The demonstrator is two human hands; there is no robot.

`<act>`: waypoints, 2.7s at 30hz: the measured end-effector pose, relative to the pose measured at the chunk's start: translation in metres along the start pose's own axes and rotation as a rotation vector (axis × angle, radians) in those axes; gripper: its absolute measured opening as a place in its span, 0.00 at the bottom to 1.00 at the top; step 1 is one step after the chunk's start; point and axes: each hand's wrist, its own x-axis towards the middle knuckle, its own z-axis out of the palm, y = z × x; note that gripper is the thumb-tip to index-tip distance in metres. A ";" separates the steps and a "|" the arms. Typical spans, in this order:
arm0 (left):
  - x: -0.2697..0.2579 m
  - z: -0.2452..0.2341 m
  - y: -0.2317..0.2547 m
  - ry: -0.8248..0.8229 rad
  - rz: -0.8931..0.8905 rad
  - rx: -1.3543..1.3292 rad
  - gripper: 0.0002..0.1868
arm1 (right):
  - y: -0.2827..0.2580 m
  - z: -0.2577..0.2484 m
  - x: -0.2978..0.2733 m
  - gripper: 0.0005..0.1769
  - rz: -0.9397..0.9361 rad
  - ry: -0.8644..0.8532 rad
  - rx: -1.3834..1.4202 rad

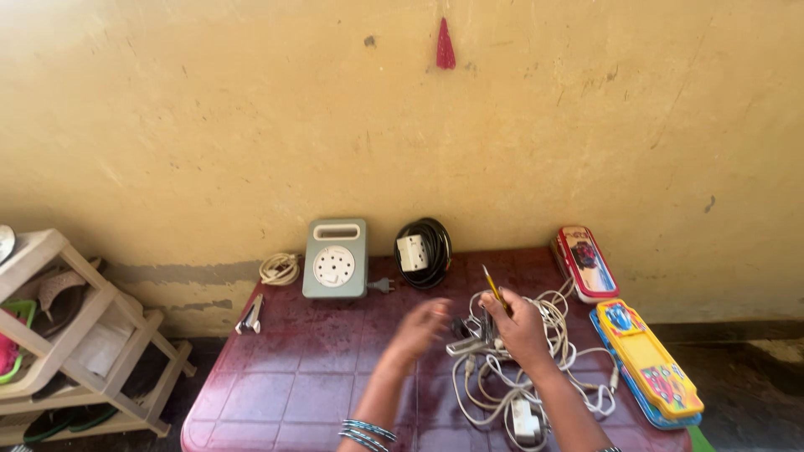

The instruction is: The person unscrews and opens a small electrical component using a screwdriver, then handles various wires and a larger power strip on a table.

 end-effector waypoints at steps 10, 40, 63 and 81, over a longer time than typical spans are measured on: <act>0.116 -0.264 -0.017 0.958 0.074 0.571 0.36 | 0.066 0.060 -0.003 0.26 0.490 -0.203 0.226; 0.172 -0.291 -0.037 0.323 0.198 -0.445 0.40 | 0.087 0.083 -0.002 0.25 0.650 -0.328 0.138; 0.104 -0.261 0.019 0.411 0.171 -0.268 0.48 | 0.081 0.082 -0.002 0.27 0.605 -0.306 0.091; -0.008 -0.067 0.064 0.129 -0.164 -0.423 0.15 | 0.046 0.049 0.015 0.22 0.506 -0.245 0.361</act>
